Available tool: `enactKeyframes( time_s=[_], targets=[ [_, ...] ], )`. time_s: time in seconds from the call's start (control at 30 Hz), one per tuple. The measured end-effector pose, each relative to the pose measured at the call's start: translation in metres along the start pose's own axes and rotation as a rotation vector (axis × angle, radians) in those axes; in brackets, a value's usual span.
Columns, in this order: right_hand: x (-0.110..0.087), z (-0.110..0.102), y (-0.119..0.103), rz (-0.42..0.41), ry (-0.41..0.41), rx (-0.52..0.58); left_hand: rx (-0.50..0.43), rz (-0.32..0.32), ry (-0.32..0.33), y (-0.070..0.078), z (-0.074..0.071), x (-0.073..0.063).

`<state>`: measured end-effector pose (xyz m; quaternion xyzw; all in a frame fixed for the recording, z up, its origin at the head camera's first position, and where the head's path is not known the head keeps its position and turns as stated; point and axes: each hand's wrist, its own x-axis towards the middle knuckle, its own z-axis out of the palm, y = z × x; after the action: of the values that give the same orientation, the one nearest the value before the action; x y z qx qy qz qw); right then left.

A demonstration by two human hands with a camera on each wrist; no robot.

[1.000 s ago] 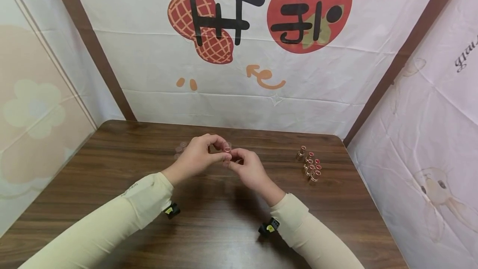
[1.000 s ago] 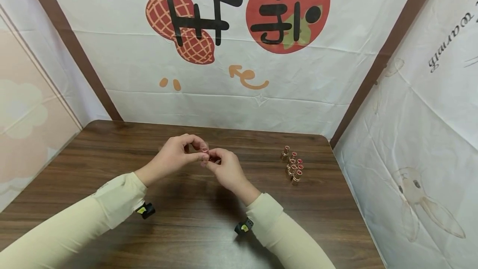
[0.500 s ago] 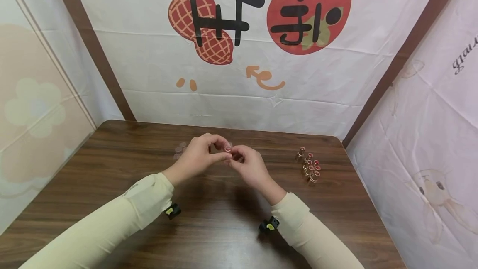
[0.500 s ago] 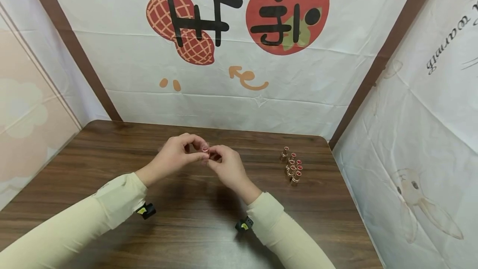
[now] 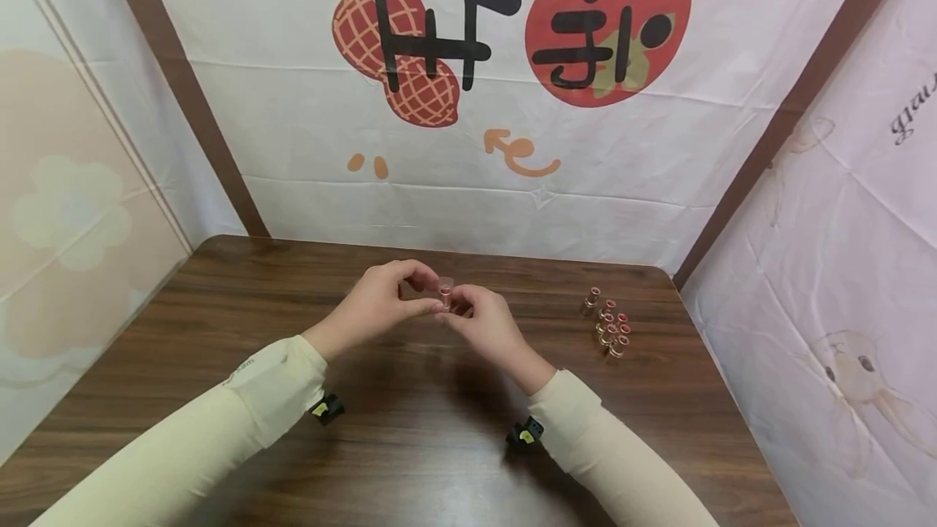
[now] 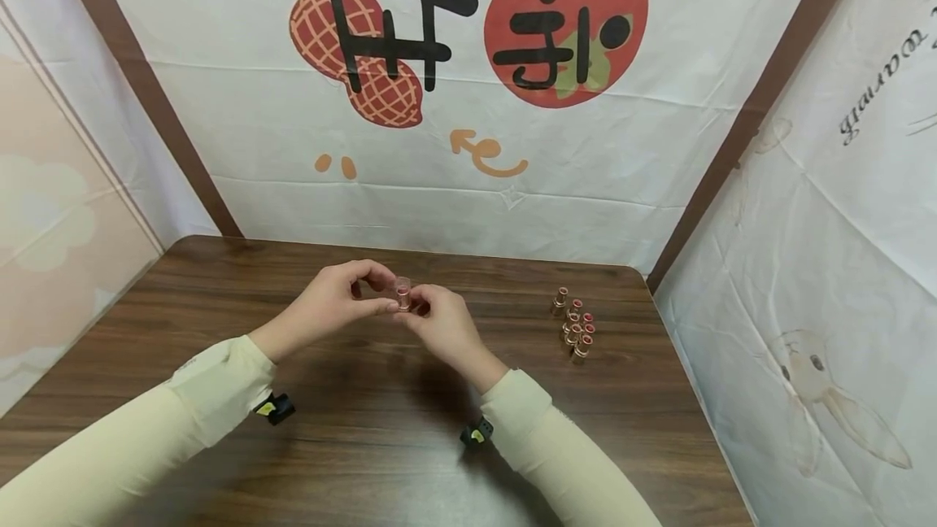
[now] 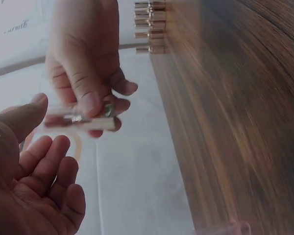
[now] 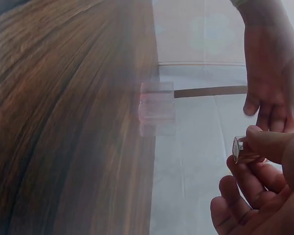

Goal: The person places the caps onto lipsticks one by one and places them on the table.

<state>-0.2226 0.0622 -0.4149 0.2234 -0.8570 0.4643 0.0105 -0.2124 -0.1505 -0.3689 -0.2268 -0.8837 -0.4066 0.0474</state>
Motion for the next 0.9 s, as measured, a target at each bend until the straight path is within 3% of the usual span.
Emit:
enactKeyframes(
  time_s=[0.53, 0.7, 0.9],
  targets=[
    [0.043, 0.004, 0.027, 0.074, -0.042, -0.136, 0.033, -0.049, -0.011, -0.024, -0.012, -0.046],
    [0.059, 0.01, 0.035, 0.124, -0.062, -0.17, 0.043, 0.012, -0.016, -0.024, -0.002, -0.059],
    [0.073, 0.019, 0.044, 0.171, -0.059, -0.204, 0.036, 0.112, -0.081, -0.019, 0.014, -0.076]
  ],
)
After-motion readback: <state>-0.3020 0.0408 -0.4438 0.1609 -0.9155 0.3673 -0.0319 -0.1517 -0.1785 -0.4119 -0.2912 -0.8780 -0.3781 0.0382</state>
